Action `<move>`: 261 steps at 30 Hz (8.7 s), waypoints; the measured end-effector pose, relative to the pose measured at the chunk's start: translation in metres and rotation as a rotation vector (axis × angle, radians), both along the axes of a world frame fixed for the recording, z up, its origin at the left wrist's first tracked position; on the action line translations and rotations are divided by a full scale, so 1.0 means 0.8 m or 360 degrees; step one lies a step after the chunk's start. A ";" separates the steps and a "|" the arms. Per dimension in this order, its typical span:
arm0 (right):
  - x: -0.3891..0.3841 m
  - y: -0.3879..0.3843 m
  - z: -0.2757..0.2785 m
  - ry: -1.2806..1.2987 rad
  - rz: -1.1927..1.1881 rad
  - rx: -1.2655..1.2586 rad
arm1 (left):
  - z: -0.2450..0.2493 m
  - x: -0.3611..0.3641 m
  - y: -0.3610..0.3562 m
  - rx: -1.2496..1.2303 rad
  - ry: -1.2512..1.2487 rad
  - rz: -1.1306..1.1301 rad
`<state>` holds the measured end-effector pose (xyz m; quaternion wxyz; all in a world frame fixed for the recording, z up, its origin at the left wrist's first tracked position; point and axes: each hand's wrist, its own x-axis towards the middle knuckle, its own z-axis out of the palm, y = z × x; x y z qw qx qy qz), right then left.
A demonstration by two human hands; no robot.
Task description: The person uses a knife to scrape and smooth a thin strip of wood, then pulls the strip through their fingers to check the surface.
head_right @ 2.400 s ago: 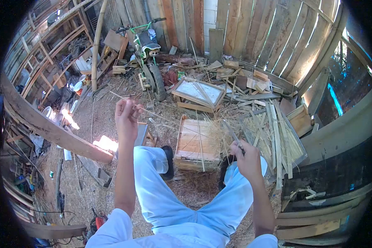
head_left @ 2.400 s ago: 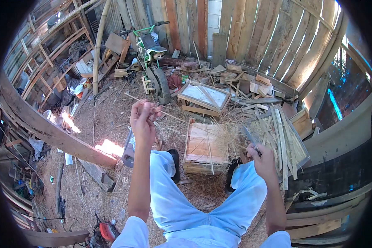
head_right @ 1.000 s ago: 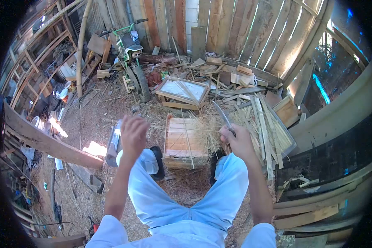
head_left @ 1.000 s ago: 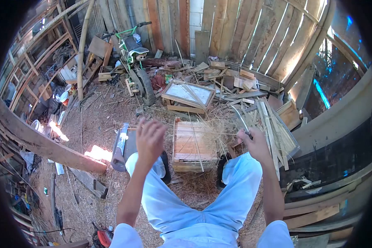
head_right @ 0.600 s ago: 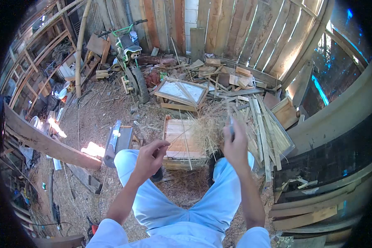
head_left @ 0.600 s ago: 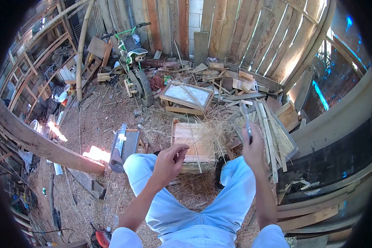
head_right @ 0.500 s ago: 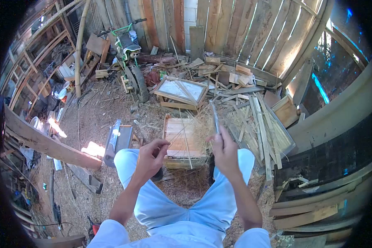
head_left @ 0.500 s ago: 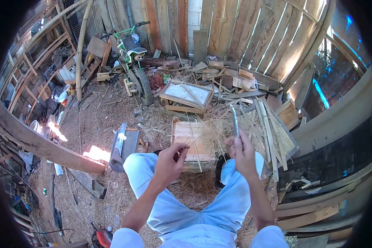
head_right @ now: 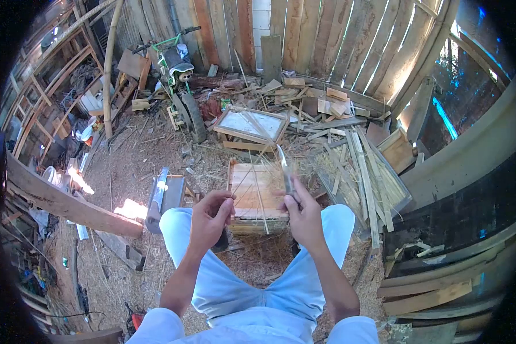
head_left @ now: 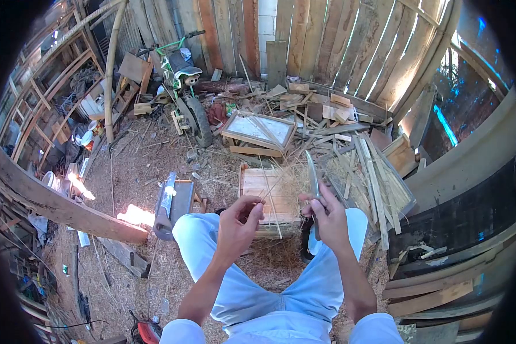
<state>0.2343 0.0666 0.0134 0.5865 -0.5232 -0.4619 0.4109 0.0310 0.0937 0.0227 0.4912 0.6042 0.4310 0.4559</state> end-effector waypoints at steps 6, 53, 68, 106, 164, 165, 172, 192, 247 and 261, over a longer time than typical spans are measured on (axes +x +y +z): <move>-0.005 -0.004 0.014 -0.0130 -0.0018 0.0167 | -0.008 0.011 0.005 -0.0046 -0.0130 0.0109; 0.032 -0.022 0.074 0.0430 0.0613 -0.0286 | 0.025 -0.031 -0.034 0.0020 0.0152 -0.0460; 0.041 -0.021 0.082 0.0561 0.0510 -0.0289 | 0.026 -0.030 -0.034 0.0350 0.0488 -0.0297; 0.015 -0.022 0.080 0.0414 0.0460 -0.0232 | 0.035 -0.017 -0.043 -0.0028 0.0340 -0.0229; 0.010 -0.043 0.085 0.0440 0.0742 -0.0319 | 0.053 0.003 -0.058 0.0219 0.0440 -0.0151; 0.002 -0.041 0.073 0.0460 0.0767 -0.0316 | 0.055 0.006 -0.059 0.0221 0.0439 -0.0158; 0.007 -0.045 0.079 0.0600 0.0806 -0.0358 | 0.064 0.005 -0.068 0.0252 0.0445 -0.0257; -0.001 -0.054 0.082 0.0481 0.0680 -0.0405 | 0.054 0.006 -0.068 0.0370 0.0516 -0.0111; 0.014 -0.054 0.076 0.1098 0.0534 -0.0326 | 0.048 0.016 -0.091 0.0525 0.0452 -0.0096; 0.032 -0.057 0.088 0.0634 0.0294 -0.0233 | 0.037 0.015 -0.083 0.0351 0.0407 -0.0017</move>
